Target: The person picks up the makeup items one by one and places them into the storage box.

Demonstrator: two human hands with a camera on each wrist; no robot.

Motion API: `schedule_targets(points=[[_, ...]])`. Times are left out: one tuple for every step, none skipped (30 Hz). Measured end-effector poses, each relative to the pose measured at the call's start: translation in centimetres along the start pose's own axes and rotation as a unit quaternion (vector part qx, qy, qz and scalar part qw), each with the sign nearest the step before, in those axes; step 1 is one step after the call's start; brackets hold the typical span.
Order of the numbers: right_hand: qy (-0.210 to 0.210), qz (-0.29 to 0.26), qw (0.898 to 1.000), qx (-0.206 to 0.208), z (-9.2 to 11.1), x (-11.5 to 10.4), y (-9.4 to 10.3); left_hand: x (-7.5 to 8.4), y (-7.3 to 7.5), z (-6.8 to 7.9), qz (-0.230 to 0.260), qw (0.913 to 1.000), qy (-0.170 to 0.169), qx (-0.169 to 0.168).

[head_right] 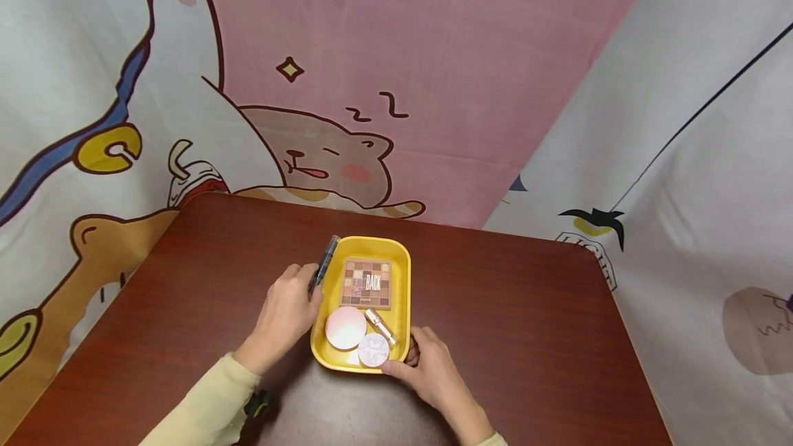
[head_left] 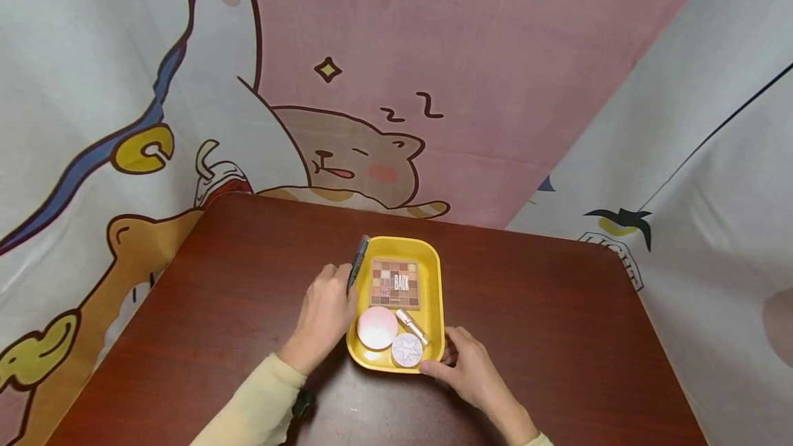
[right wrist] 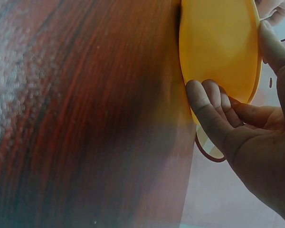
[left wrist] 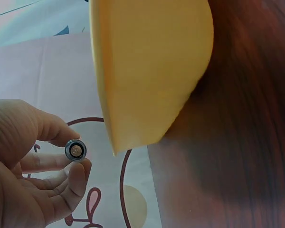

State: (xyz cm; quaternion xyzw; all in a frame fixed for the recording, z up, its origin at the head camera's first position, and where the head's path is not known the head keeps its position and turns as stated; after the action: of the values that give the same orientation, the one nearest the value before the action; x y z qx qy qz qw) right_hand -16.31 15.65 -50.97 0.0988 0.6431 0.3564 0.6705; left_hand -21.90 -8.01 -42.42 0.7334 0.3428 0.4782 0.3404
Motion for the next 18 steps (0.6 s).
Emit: schedule_targets(points=[[0.000,0.001,1.000,0.001,0.0,0.0,0.0,0.2,0.0,0.0,0.000,1.0000,-0.001,-0.001],[0.000,0.002,1.000,0.000,0.0,0.0,0.0,0.3,-0.1,0.1,0.002,1.0000,-0.003,-0.003],[0.000,0.002,1.000,0.000,0.0,0.0,0.0,0.5,-0.2,0.1,0.003,1.0000,-0.004,-0.004],[0.001,0.003,1.000,0.000,0.0,0.0,0.0,0.6,-0.2,0.1,0.004,1.0000,-0.006,-0.005],[0.001,0.004,1.000,0.000,0.0,0.0,0.0,0.8,-0.3,0.2,0.005,0.9999,-0.007,-0.007],[0.003,0.005,1.000,0.000,0.0,-0.1,0.0,0.9,-0.4,0.2,0.005,0.9999,-0.009,-0.008],[0.003,0.005,1.000,0.000,0.0,0.0,0.0,1.1,-0.5,0.2,0.006,0.9999,-0.009,-0.010],[0.003,0.006,1.000,-0.001,0.0,-0.1,0.0,1.1,-0.6,0.3,0.007,0.9999,-0.010,-0.013],[0.004,0.006,1.000,0.000,0.0,-0.1,0.0,1.2,-0.7,0.3,0.006,0.9998,-0.010,-0.015],[0.005,0.007,1.000,0.000,0.0,-0.1,0.0,1.3,-0.8,0.3,0.006,0.9998,-0.010,-0.017],[0.004,0.008,1.000,-0.001,0.0,-0.1,0.0,1.4,-0.9,0.3,0.005,0.9998,-0.010,-0.019],[0.004,0.009,1.000,-0.001,0.0,-0.2,0.0,1.5,-1.0,0.3,0.004,0.9997,-0.010,-0.021],[0.004,0.009,1.000,0.000,0.0,-0.2,0.0,1.5,-1.1,0.3,0.003,0.9997,-0.010,-0.022],[0.004,0.010,1.000,0.000,0.0,-0.2,0.1,1.6,-1.2,0.3,0.001,0.9997,-0.011,-0.022],[0.005,0.009,1.000,0.000,0.0,-0.2,0.1,1.7,-1.2,0.3,-0.001,0.9997,-0.011,-0.024],[0.006,0.009,1.000,-0.001,0.0,-0.2,0.1,1.8,-1.3,0.3,-0.004,0.9996,-0.012,-0.024],[0.008,0.008,1.000,-0.001,0.0,-0.3,0.1,1.8,-1.3,0.3,-0.007,0.9996,-0.013,-0.025],[0.009,0.007,1.000,-0.001,0.0,-0.3,0.1,1.9,-1.4,0.3,-0.011,0.9995,-0.012,-0.027]])
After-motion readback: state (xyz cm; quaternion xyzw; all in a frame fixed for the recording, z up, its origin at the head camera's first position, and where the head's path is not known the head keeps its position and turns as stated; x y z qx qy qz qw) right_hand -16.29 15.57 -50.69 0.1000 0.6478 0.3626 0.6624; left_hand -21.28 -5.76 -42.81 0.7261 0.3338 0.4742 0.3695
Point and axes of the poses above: each hand's wrist, its own z-axis away from the middle knuckle, its own y-axis out of the back of the hand, x = y × z, the point moved 10 cm from there along -z, towards the middle knuckle, and after that the axes turned 9 degrees about -x, right-handed, at the moved point
